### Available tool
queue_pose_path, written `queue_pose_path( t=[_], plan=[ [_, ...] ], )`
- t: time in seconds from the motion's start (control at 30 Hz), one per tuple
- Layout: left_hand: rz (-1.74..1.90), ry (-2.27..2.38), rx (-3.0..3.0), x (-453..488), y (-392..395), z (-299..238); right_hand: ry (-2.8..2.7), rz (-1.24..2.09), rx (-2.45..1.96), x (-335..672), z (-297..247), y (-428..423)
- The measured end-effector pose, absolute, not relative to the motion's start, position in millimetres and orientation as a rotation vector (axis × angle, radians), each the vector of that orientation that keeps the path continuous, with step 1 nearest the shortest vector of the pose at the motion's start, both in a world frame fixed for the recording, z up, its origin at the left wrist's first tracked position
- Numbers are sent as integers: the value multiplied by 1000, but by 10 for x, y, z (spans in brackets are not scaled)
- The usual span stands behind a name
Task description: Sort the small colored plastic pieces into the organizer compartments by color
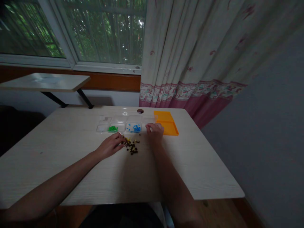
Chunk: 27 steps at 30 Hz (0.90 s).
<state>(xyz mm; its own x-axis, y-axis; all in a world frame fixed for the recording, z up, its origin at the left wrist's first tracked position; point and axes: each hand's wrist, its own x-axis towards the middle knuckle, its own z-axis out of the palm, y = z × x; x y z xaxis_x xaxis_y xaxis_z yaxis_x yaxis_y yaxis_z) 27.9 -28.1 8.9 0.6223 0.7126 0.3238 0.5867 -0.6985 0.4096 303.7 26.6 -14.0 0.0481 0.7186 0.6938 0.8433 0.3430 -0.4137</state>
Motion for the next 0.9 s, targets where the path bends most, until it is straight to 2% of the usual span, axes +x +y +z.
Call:
queue_pose_path(
  t=[0.23,0.6,0.9],
  plan=[
    [673,1084,2640,316,-296,77,-1677,-181,-1469,3005,-73,207],
    [912,1165,2425,267,-269,66,-1766,-239,-1441,3028,-77,210],
    [932,1030,2431,256,-241,28,-1760,-192,-1439,3002,-15,183]
  ],
)
